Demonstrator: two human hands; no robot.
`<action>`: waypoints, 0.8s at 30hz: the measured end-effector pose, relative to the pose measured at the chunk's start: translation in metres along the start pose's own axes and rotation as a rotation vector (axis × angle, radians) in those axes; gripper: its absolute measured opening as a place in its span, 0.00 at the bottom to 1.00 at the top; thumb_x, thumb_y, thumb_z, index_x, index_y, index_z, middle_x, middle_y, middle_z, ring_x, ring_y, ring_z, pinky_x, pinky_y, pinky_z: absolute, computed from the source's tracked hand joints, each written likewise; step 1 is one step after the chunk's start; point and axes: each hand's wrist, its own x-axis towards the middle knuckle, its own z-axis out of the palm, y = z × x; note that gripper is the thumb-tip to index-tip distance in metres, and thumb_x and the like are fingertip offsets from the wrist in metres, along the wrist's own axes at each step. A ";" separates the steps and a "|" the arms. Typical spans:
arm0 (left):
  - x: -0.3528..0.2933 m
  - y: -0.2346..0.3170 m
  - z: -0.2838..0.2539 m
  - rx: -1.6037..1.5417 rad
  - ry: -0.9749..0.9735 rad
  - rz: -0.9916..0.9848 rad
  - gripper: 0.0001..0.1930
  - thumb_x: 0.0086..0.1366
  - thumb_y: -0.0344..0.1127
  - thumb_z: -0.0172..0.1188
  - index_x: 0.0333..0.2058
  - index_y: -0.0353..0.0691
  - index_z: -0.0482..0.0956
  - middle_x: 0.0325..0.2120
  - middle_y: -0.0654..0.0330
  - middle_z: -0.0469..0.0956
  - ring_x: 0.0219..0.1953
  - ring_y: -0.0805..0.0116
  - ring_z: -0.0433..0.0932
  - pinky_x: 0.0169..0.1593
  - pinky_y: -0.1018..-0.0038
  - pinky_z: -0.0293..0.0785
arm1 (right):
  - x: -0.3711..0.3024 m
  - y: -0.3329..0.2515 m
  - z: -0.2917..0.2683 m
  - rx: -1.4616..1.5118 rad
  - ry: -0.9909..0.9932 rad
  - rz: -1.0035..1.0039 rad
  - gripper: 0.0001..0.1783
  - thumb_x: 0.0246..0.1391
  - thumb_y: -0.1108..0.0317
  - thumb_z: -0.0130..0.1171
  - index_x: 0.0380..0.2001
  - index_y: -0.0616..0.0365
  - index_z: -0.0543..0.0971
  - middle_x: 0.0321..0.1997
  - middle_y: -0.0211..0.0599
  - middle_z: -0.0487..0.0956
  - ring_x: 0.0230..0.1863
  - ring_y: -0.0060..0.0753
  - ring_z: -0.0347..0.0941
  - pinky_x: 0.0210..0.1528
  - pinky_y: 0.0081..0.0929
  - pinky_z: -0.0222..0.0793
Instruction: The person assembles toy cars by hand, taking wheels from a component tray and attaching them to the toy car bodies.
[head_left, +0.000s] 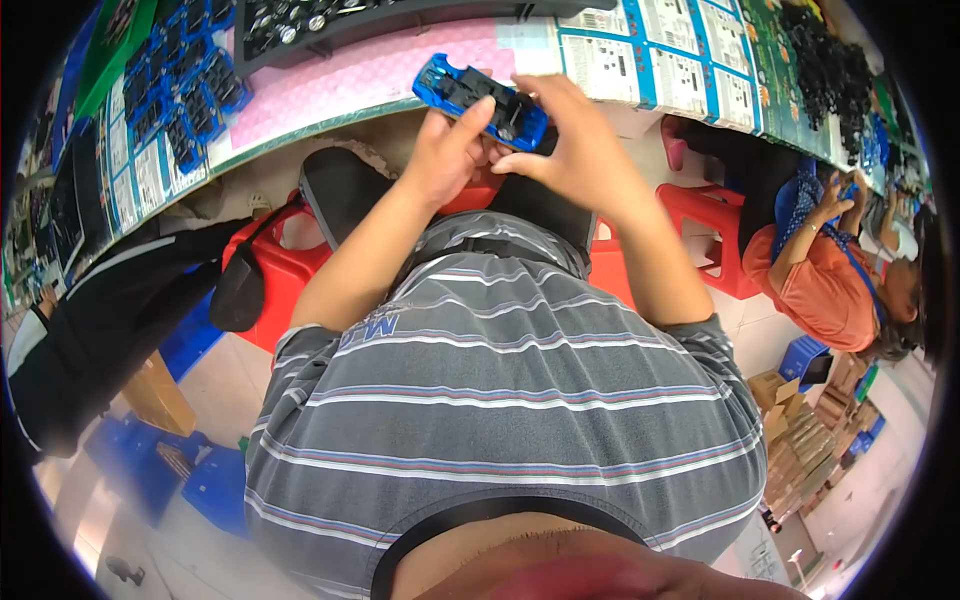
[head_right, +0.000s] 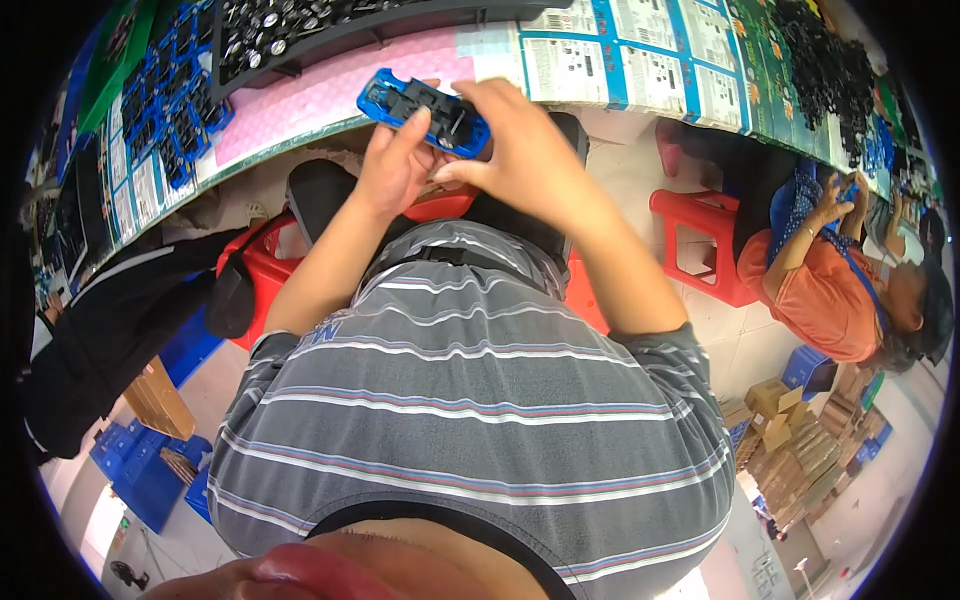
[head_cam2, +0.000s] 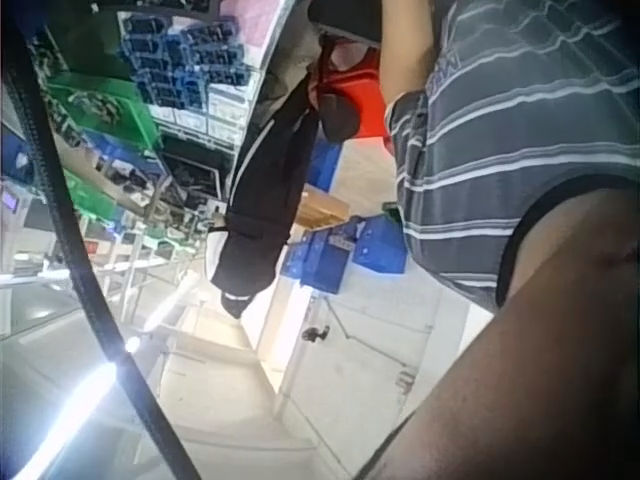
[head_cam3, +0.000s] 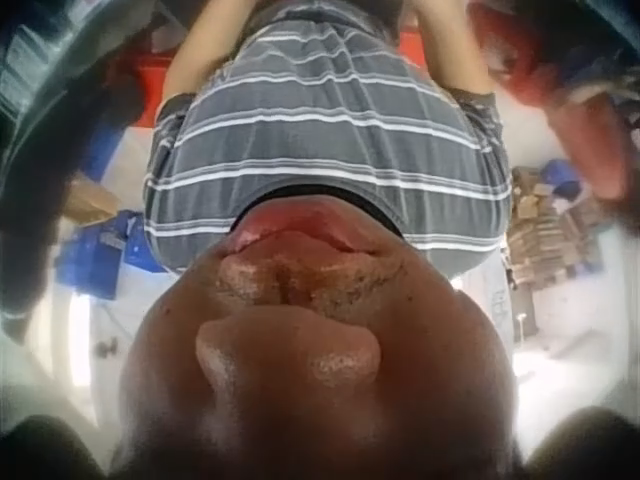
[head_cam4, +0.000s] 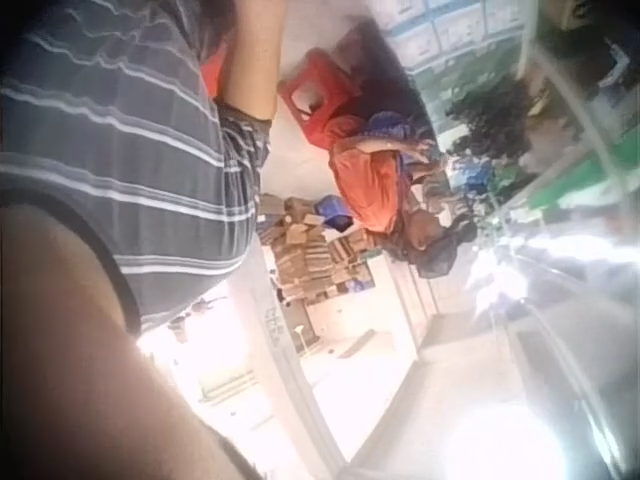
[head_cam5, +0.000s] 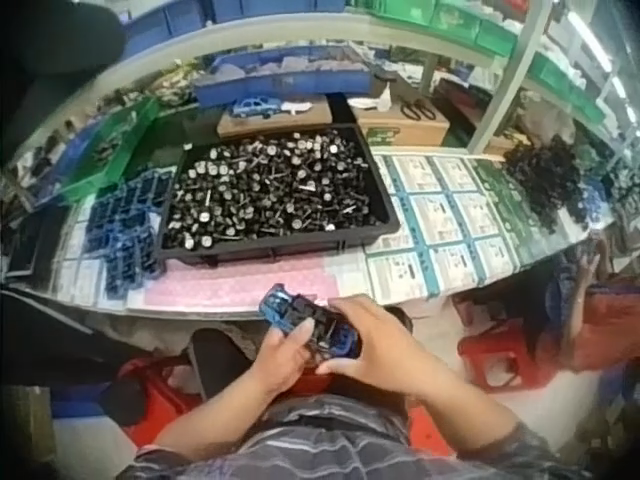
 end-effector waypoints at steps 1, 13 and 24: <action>-0.002 0.008 -0.013 0.026 -0.029 0.027 0.20 0.70 0.38 0.60 0.57 0.41 0.68 0.40 0.60 0.79 0.34 0.73 0.79 0.34 0.79 0.75 | 0.012 0.000 -0.008 0.074 -0.074 0.004 0.42 0.37 0.55 0.81 0.54 0.60 0.75 0.54 0.44 0.76 0.52 0.46 0.76 0.52 0.36 0.74; -0.029 0.032 -0.026 0.550 0.171 0.398 0.16 0.63 0.41 0.70 0.39 0.37 0.76 0.27 0.64 0.81 0.27 0.76 0.79 0.32 0.77 0.75 | 0.192 0.074 -0.038 -0.929 0.067 0.168 0.15 0.47 0.59 0.70 0.33 0.58 0.85 0.34 0.50 0.84 0.38 0.56 0.81 0.41 0.45 0.76; -0.026 0.020 -0.036 0.642 0.138 0.436 0.35 0.58 0.49 0.74 0.55 0.34 0.68 0.36 0.59 0.80 0.40 0.68 0.80 0.47 0.70 0.76 | 0.193 0.080 -0.040 -0.896 0.071 -0.061 0.10 0.53 0.64 0.67 0.34 0.58 0.84 0.40 0.49 0.82 0.42 0.51 0.79 0.43 0.41 0.75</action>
